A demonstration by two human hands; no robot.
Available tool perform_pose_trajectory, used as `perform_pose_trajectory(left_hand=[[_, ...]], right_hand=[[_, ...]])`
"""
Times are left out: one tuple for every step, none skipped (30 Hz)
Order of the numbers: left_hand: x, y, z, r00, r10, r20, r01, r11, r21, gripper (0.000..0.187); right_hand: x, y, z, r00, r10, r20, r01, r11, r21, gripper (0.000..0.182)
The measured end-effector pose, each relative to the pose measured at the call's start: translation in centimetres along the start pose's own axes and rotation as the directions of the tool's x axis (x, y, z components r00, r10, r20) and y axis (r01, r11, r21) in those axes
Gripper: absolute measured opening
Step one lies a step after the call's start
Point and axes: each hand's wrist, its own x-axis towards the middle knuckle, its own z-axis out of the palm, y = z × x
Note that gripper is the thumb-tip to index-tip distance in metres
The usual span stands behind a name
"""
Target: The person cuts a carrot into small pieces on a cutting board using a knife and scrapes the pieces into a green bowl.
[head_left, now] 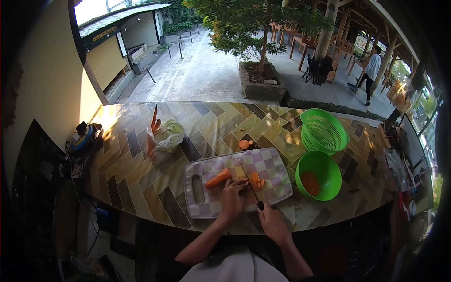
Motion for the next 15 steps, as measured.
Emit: perform_pose_trajectory(left_hand=[[0.0, -0.2, 0.0, 1.0, 0.005, 0.002, -0.005, 1.0, -0.001, 0.028], [0.0, -0.5, 0.1, 1.0, 0.009, 0.004, -0.009, 1.0, -0.003, 0.027], [0.0, -0.5, 0.1, 1.0, 0.013, 0.008, -0.013, 1.0, -0.006, 0.027], [0.1, -0.5, 0.2, 1.0, 0.009, 0.009, -0.009, 1.0, -0.008, 0.026], [0.2, -0.4, 0.1, 1.0, 0.006, 0.011, -0.006, 1.0, -0.011, 0.025], [0.1, -0.3, 0.1, 1.0, 0.001, 0.012, -0.001, 1.0, -0.013, 0.024], [0.0, -0.4, 0.1, 1.0, 0.008, 0.008, -0.008, 1.0, -0.006, 0.023], [-0.1, -0.5, 0.2, 1.0, 0.017, 0.004, -0.017, 1.0, 0.002, 0.022], [0.0, -0.6, 0.1, 1.0, 0.031, 0.001, -0.031, 0.999, 0.012, 0.022], [0.1, -0.6, 0.0, 0.999, 0.036, -0.005, -0.036, 0.999, 0.009, 0.021], [0.0, -0.5, 0.1, 0.999, 0.039, -0.012, -0.039, 0.999, 0.003, 0.021], [0.0, -0.4, 0.1, 0.999, 0.042, -0.022, -0.042, 0.999, -0.002, 0.021], [0.0, -0.3, 0.0, 0.999, 0.032, -0.025, -0.033, 0.999, -0.01, 0.021], [0.0, -0.2, -0.1, 0.999, 0.025, -0.024, -0.025, 1.0, -0.017, 0.022], [0.0, -0.2, -0.1, 1.0, 0.02, -0.021, -0.02, 0.999, -0.027, 0.022]], right_hand=[[0.3, 0.1, -0.1, 1.0, -0.001, 0.02, 0.0, 1.0, 0.025, 0.029], [0.6, 0.0, -0.1, 0.999, 0.004, 0.036, -0.005, 1.0, 0.031, 0.029], [0.8, -0.1, -0.2, 0.999, 0.011, 0.05, -0.013, 0.999, 0.036, 0.03], [1.0, -0.1, -0.3, 0.998, 0.019, 0.061, -0.022, 0.999, 0.041, 0.03], [1.4, -0.4, -0.3, 0.998, 0.04, 0.047, -0.04, 0.999, -0.008, 0.029], [1.8, -1.1, 0.0, 0.998, 0.06, 0.033, -0.058, 0.997, -0.057, 0.029], [1.9, -1.5, 0.4, 0.997, 0.078, 0.02, -0.076, 0.992, -0.102, 0.028], [2.0, -1.5, 0.7, 0.998, 0.067, 0.011, -0.065, 0.992, -0.103, 0.029], [2.2, -1.6, 1.0, 0.999, 0.054, -0.002, -0.054, 0.993, -0.103, 0.029], [2.3, -1.6, 1.1, 0.999, 0.043, -0.018, -0.045, 0.994, -0.103, 0.029], [2.4, -1.2, 0.8, 1.0, 0.023, -0.003, -0.024, 0.997, -0.07, 0.029], [2.4, -0.4, 0.1, 1.0, 0.001, 0.011, 0.0, 0.999, -0.039, 0.029], [2.5, 0.1, -0.4, 0.999, -0.024, 0.026, 0.024, 1.0, -0.006, 0.03], [2.3, 0.6, -0.7, 0.999, -0.04, 0.024, 0.039, 0.998, 0.039, 0.03], [1.8, 1.0, -0.9, 0.998, -0.053, 0.019, 0.051, 0.995, 0.084, 0.03]])
